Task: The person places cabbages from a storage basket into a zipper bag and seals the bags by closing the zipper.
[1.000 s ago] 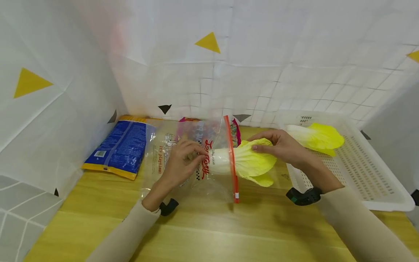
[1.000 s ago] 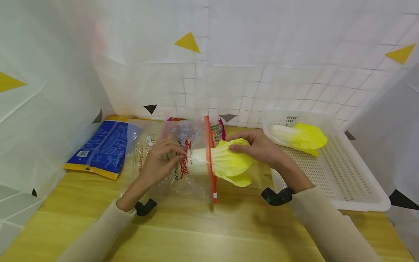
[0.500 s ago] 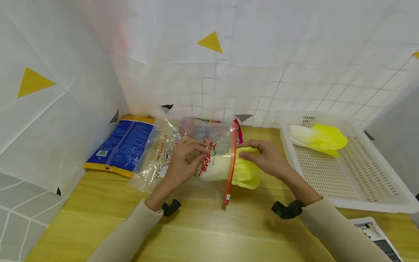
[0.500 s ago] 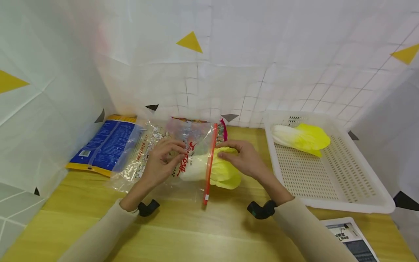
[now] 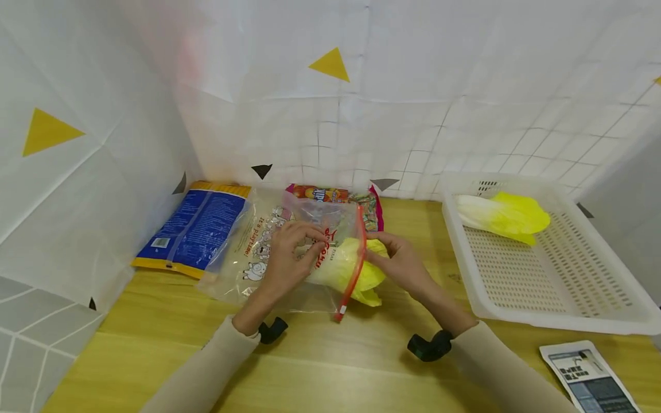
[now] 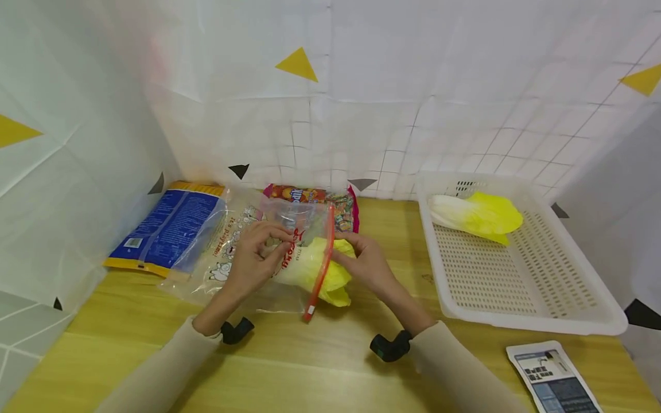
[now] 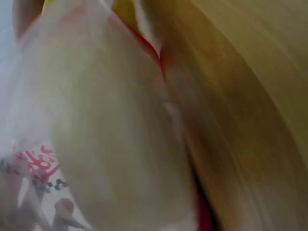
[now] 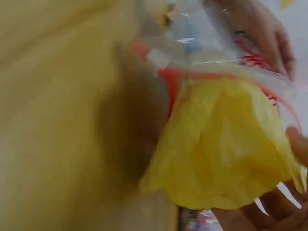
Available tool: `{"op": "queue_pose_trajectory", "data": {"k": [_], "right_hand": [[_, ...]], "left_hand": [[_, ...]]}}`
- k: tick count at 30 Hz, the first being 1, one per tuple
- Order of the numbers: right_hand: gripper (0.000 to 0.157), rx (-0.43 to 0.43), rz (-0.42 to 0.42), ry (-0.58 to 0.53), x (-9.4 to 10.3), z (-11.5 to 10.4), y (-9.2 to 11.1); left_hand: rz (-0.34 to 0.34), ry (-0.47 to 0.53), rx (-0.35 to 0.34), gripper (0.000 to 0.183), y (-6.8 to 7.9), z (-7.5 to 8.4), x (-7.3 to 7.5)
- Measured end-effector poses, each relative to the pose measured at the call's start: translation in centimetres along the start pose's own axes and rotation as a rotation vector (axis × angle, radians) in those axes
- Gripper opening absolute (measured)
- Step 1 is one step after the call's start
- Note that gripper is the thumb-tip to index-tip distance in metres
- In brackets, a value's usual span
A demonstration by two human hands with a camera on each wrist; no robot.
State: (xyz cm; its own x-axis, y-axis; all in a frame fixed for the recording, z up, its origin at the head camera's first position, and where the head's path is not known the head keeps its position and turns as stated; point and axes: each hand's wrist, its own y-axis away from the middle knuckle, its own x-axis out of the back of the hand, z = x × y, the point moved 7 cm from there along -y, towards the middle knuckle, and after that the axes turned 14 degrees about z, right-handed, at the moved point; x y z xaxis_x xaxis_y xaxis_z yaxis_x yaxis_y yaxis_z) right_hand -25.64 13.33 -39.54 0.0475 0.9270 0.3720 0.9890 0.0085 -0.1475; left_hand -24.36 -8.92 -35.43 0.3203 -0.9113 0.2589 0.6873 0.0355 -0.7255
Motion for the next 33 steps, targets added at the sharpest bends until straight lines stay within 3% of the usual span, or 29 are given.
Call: {"op": "queue_pose_trajectory", "data": {"k": [4, 10, 13, 20, 23, 25, 28, 33], "right_hand": [[0.046, -0.031, -0.098, -0.034, -1.1, 1.5, 0.9], [0.051, -0.128, -0.185, -0.188, -0.9, 2.8, 2.0], [0.046, -0.178, -0.133, -0.227, -0.8, 3.4, 2.1], [0.031, -0.251, 0.090, -0.274, -0.5, 4.2, 1.7], [0.024, -0.256, 0.168, -0.361, 0.0, 4.0, 1.2], [0.019, -0.249, 0.178, -0.446, 0.2, 3.7, 0.8], [0.014, -0.208, 0.115, -0.505, -0.2, 3.4, 0.4], [0.022, -0.050, -0.065, -0.401, -2.1, 2.8, 0.4]], "left_hand": [[0.005, -0.016, 0.026, 0.007, 0.1, -0.5, 0.0], [0.022, -0.008, 0.036, 0.009, -0.2, -1.1, 0.3], [0.026, 0.000, 0.035, 0.008, -0.3, -1.3, 0.4], [0.012, 0.007, 0.025, 0.009, -0.1, -1.2, 0.3], [0.014, 0.003, 0.026, 0.010, -0.1, -1.2, 0.3], [0.019, 0.002, 0.023, 0.011, -0.1, -1.2, 0.3], [0.032, -0.002, 0.016, 0.010, -0.1, -1.2, 0.5], [0.048, 0.002, 0.005, 0.007, 0.0, -1.2, 0.5]]}}
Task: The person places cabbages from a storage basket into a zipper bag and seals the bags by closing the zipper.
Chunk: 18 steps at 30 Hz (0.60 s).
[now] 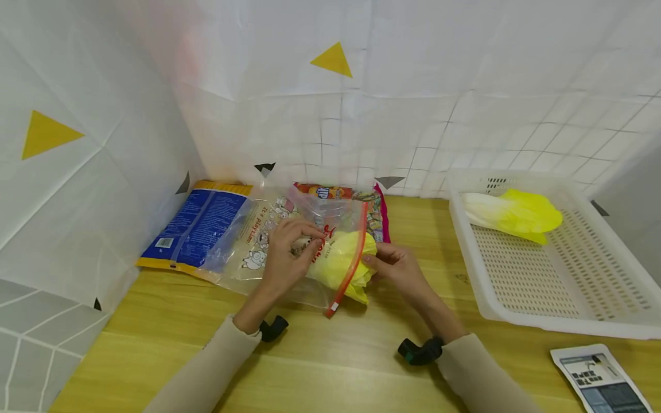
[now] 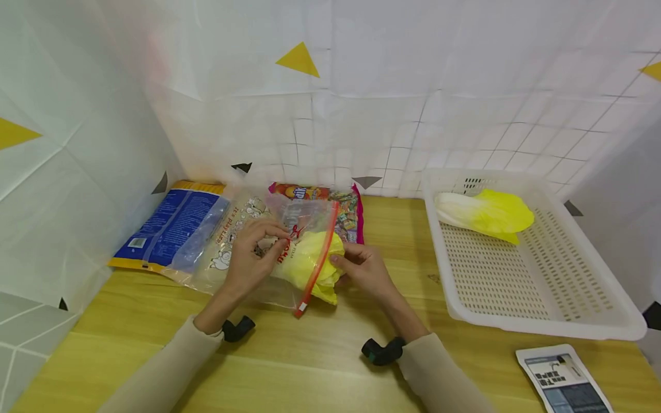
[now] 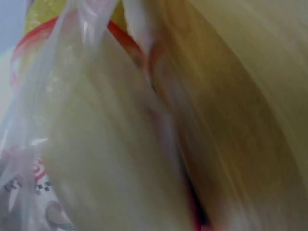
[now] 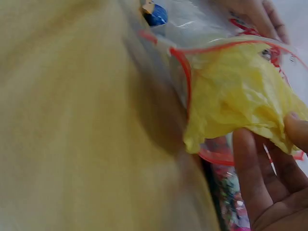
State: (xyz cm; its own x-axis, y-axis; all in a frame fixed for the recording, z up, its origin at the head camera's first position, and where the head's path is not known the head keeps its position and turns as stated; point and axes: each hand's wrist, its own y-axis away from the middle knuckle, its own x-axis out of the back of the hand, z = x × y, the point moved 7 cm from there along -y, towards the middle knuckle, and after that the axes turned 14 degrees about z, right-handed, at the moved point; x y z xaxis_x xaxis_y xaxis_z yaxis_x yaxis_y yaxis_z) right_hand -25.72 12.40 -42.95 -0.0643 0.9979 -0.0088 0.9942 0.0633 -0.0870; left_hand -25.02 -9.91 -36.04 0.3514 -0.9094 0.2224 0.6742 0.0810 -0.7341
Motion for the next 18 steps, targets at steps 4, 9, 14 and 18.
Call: {"op": "queue_pose_trajectory", "data": {"k": [4, 9, 14, 18], "right_hand": [[0.027, 0.019, 0.018, 0.045, -0.5, 0.6, -0.1], [0.020, -0.114, 0.224, -0.074, 0.8, 0.6, -0.4], [0.019, -0.151, 0.211, -0.135, 0.1, 0.7, -0.3], [0.030, -0.088, 0.075, -0.045, -1.7, 1.2, -0.2]], "left_hand": [[0.010, 0.006, -0.001, 0.006, 0.1, 0.0, -0.1], [0.009, 0.025, 0.006, 0.008, 0.0, 0.0, -0.1], [0.024, 0.022, -0.005, 0.008, 0.1, 0.1, 0.0], [0.027, 0.022, -0.022, 0.008, 0.3, 0.2, -0.1]]}}
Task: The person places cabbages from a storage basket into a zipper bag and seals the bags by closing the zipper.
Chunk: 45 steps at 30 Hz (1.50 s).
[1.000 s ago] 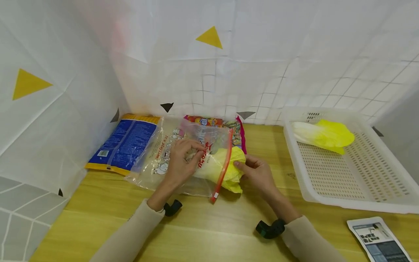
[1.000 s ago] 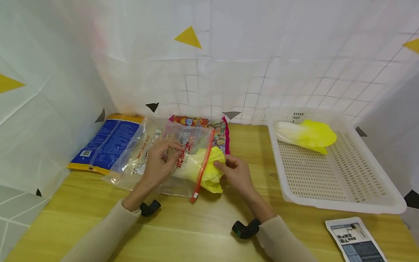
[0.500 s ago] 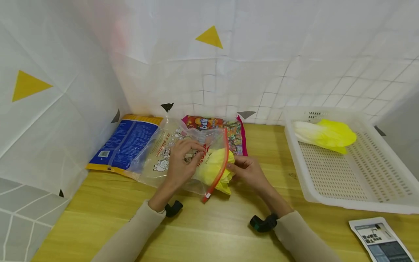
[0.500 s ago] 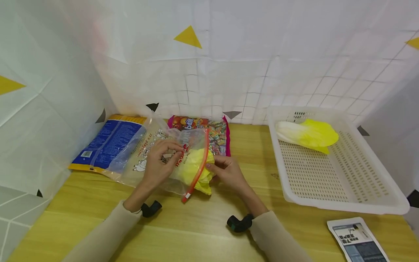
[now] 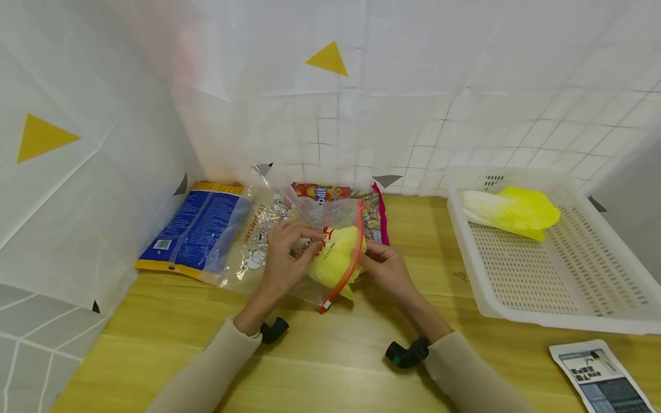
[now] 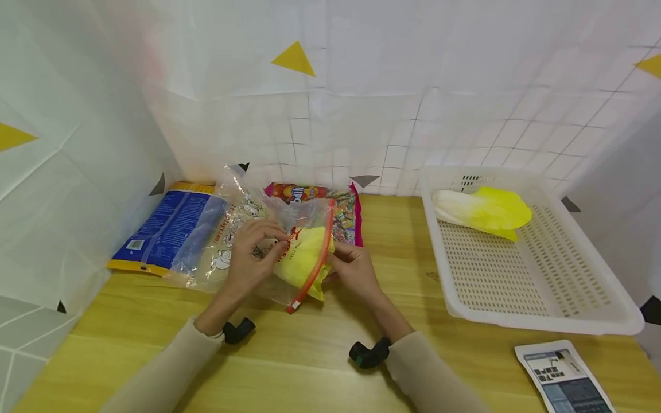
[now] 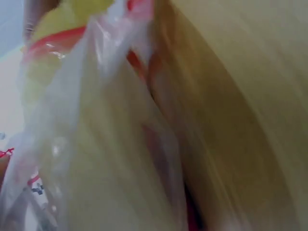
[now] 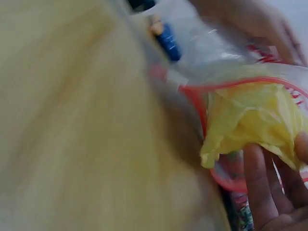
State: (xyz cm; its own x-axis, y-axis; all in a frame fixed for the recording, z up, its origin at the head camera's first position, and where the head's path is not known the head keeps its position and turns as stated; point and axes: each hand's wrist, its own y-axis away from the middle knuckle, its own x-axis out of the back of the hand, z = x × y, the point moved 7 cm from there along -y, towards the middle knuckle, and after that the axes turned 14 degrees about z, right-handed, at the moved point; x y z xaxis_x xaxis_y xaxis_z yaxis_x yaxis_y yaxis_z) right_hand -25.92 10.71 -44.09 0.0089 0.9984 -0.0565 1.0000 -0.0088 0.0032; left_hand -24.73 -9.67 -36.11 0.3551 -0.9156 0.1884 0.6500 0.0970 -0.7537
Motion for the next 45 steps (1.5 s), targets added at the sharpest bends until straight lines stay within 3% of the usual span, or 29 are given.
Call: {"op": "queue_pose_trajectory", "data": {"k": [2, 4, 9, 12, 14, 17, 21, 28, 31, 35, 40, 45], "right_hand": [[0.033, 0.036, -0.046, 0.021, -0.6, 0.1, 0.0], [0.032, 0.029, -0.030, 0.005, -0.6, -0.1, 0.0], [0.021, -0.093, 0.117, -0.160, 0.4, -0.5, -0.1], [0.019, -0.155, 0.123, -0.228, 0.1, -0.1, 0.0], [0.017, -0.152, 0.112, -0.205, -0.4, 0.3, 0.0], [0.013, -0.076, 0.098, -0.082, -1.0, 0.8, -0.1], [0.022, -0.019, 0.116, -0.012, -1.3, 0.8, -0.1], [0.017, -0.201, 0.208, -0.309, -0.7, 0.3, 0.2], [0.021, -0.227, 0.217, -0.328, -1.1, 0.4, 0.5], [0.014, -0.109, 0.161, -0.187, -1.8, 0.5, 0.8], [0.018, 0.187, 0.039, 0.069, -2.1, -0.2, 1.1], [0.014, 0.443, -0.123, 0.216, -2.2, -0.9, 1.8]], "left_hand": [[0.000, -0.003, -0.005, 0.008, 0.1, 0.0, 0.0], [0.003, 0.002, -0.004, 0.007, 0.1, 0.1, 0.0], [0.006, 0.029, 0.004, 0.007, 0.0, 0.2, 0.1], [0.010, 0.034, -0.023, 0.009, 0.1, 0.4, 0.0], [0.009, 0.045, -0.040, 0.010, 0.3, 0.5, -0.2], [0.004, 0.044, -0.051, 0.009, 0.6, 0.8, -0.3], [0.013, 0.036, -0.020, 0.007, 0.7, 0.7, -0.2], [0.032, 0.047, -0.010, 0.008, 0.3, 0.6, 0.1], [0.024, 0.043, -0.017, 0.008, 0.5, 0.7, -0.1], [0.046, 0.022, 0.019, 0.006, 0.5, 0.7, -0.1], [0.063, 0.016, 0.106, 0.007, 0.2, 0.1, 0.4], [0.085, 0.035, 0.153, 0.004, -0.4, -0.6, 1.2]]}}
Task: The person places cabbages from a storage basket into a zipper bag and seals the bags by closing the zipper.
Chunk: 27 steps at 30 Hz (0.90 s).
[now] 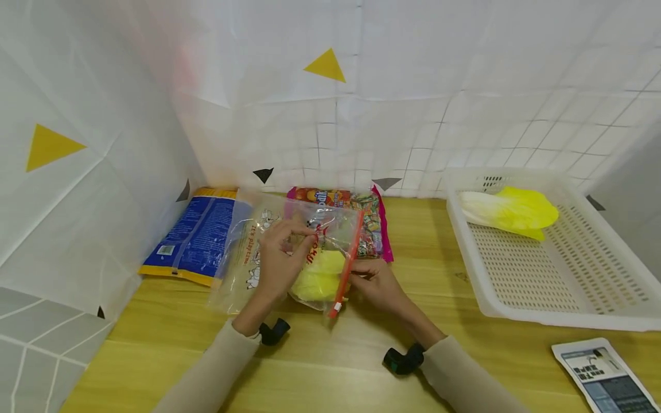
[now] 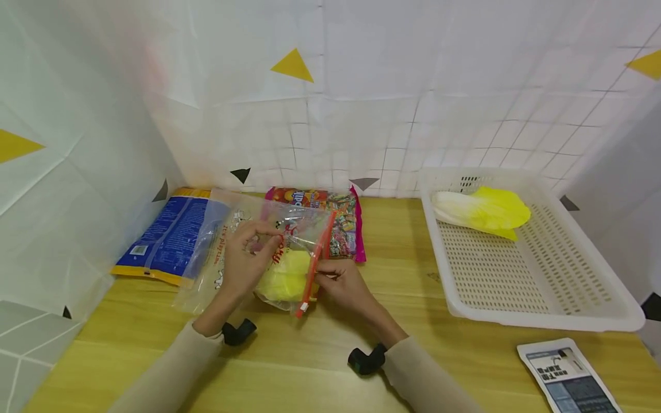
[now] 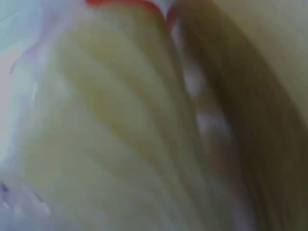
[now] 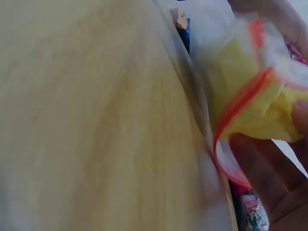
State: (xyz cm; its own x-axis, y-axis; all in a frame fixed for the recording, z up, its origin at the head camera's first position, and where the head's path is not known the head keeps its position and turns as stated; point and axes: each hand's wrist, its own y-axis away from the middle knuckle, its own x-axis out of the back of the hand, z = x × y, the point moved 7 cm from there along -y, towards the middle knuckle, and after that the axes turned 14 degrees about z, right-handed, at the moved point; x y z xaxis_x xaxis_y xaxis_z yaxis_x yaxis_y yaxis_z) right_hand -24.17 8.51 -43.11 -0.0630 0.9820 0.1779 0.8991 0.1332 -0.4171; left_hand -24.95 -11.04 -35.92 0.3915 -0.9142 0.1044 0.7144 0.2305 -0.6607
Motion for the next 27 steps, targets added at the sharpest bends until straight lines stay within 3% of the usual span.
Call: {"op": "queue_pose_trajectory", "data": {"k": [3, 6, 9, 14, 22, 24, 27], "right_hand": [[0.021, 0.094, -0.081, 0.039, 0.0, -0.4, 0.1], [0.021, 0.184, -0.105, 0.035, 0.3, -1.2, -0.1], [0.022, 0.279, -0.098, -0.011, 0.6, -1.9, -0.2], [0.030, 0.343, -0.150, -0.048, 0.5, -2.3, 0.1], [0.035, 0.439, -0.246, 0.054, 0.0, -3.7, 0.2], [0.032, 0.459, -0.267, 0.091, -0.1, -4.0, 0.3], [0.029, 0.415, -0.303, 0.112, -0.3, -3.7, 0.3]], "left_hand": [[0.019, 0.010, 0.012, 0.004, -0.4, -0.2, 0.4], [0.004, 0.015, 0.035, 0.004, -0.3, -0.6, 0.2], [-0.043, 0.045, 0.126, 0.004, 0.4, -1.3, -0.6], [-0.084, 0.052, 0.259, 0.005, 1.3, -1.8, -1.2], [-0.042, -0.011, 0.090, 0.003, 0.2, -0.7, -0.4], [-0.069, 0.010, 0.117, 0.005, 0.4, -1.1, -0.6], [-0.107, 0.017, 0.183, 0.005, 0.8, -2.0, -0.8]]}}
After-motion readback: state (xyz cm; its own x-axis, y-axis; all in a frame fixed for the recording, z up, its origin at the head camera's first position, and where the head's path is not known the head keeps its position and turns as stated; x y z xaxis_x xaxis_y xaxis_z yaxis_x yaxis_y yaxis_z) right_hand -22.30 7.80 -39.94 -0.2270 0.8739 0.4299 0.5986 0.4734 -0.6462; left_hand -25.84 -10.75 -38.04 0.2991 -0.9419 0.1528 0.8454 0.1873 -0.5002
